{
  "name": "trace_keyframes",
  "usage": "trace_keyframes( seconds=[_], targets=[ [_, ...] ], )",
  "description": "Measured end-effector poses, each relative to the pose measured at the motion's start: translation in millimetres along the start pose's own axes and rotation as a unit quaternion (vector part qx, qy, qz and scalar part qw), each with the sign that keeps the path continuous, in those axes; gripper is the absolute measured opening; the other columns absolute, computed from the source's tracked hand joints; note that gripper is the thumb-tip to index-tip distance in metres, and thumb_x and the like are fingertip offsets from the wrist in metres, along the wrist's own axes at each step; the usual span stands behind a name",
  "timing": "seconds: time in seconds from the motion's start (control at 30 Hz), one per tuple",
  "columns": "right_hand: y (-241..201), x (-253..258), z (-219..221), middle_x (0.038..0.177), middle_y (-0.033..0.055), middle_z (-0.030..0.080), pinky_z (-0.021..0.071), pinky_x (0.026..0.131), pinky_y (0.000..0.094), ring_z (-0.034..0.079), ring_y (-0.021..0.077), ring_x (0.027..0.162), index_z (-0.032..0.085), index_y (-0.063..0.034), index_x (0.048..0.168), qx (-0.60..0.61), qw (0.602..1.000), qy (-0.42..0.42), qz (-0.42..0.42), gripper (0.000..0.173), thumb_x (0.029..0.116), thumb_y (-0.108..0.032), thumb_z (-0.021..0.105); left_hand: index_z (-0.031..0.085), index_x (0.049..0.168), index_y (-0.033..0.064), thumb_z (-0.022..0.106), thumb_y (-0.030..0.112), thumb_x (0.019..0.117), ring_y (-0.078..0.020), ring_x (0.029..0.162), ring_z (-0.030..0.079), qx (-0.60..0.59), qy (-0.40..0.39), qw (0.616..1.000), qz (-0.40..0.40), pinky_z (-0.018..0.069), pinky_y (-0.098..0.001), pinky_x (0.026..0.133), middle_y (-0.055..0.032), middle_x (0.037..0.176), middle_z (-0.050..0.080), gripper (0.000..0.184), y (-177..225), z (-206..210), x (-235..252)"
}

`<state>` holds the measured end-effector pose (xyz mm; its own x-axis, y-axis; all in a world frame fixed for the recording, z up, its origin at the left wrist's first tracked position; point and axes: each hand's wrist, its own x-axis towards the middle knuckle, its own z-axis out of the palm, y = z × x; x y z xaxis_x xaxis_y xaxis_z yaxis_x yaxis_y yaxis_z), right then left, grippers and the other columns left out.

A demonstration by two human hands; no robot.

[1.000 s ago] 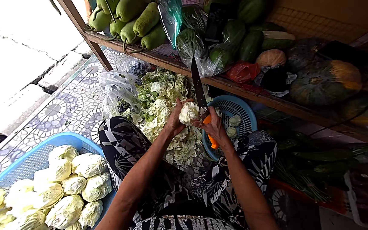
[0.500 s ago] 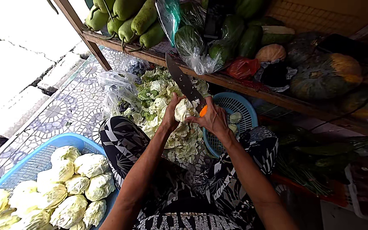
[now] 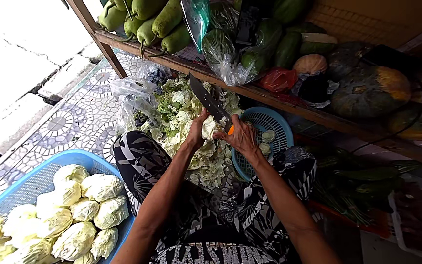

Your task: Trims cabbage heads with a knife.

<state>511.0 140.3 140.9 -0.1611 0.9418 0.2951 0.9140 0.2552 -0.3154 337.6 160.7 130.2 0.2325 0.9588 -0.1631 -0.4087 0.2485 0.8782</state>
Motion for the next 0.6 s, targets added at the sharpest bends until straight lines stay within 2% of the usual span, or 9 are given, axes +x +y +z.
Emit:
trace_keyframes(
  seconds=[0.03, 0.2, 0.4, 0.47, 0.6],
  targets=[
    [1, 0, 2, 0.074, 0.0188, 0.065, 0.0502, 0.054, 0.0517, 0.068, 0.0373, 0.065, 0.062, 0.0041, 0.108, 0.003, 1.0, -0.004, 0.002, 0.092, 0.0763, -0.082, 0.061, 0.056, 0.138, 0.0213, 0.02, 0.053, 0.11, -0.0002, 0.092, 0.065, -0.002, -0.002, 1.0, 0.003, 0.0554, -0.0222, 0.079, 0.0058, 0.115, 0.069, 0.056, 0, 0, 0],
    [-2, 4, 3, 0.072, 0.02, 0.065, 0.0508, 0.061, 0.055, 0.068, 0.0396, 0.07, 0.061, 0.0057, 0.111, 0.055, 0.996, -0.063, 0.036, 0.086, 0.0803, -0.075, 0.065, 0.057, 0.137, 0.0226, 0.021, 0.053, 0.1101, -0.0008, 0.091, 0.065, -0.009, 0.008, 1.0, 0.004, 0.0555, -0.0229, 0.079, 0.0054, 0.113, 0.069, 0.054, -1, -2, 1],
    [-1, 4, 7, 0.07, 0.0195, 0.062, 0.0504, 0.061, 0.0545, 0.066, 0.039, 0.069, 0.062, 0.0048, 0.11, 0.078, 0.992, -0.086, 0.051, 0.083, 0.0827, -0.073, 0.065, 0.056, 0.139, 0.0232, 0.023, 0.05, 0.1107, -0.0007, 0.091, 0.065, -0.007, 0.018, 1.0, 0.002, 0.0552, -0.0223, 0.078, 0.0058, 0.114, 0.069, 0.051, -2, -2, 0],
    [1, 3, 13, 0.069, 0.0179, 0.062, 0.05, 0.06, 0.0535, 0.066, 0.0375, 0.068, 0.063, 0.0041, 0.106, 0.086, 0.991, -0.086, 0.054, 0.081, 0.0841, -0.074, 0.063, 0.057, 0.136, 0.0225, 0.024, 0.046, 0.1113, -0.0013, 0.087, 0.065, -0.003, 0.03, 1.0, 0.004, 0.055, -0.0229, 0.076, 0.0049, 0.11, 0.068, 0.047, -3, -2, 0],
    [2, 1, 22, 0.07, 0.0178, 0.061, 0.0492, 0.06, 0.0534, 0.064, 0.036, 0.067, 0.064, 0.0039, 0.103, 0.134, 0.984, -0.093, 0.069, 0.073, 0.0881, -0.068, 0.064, 0.058, 0.134, 0.0188, 0.026, 0.042, 0.1115, -0.0033, 0.088, 0.066, -0.01, 0.044, 0.999, -0.002, 0.0555, -0.0241, 0.077, 0.0024, 0.11, 0.069, 0.045, -5, -3, 2]
  ],
)
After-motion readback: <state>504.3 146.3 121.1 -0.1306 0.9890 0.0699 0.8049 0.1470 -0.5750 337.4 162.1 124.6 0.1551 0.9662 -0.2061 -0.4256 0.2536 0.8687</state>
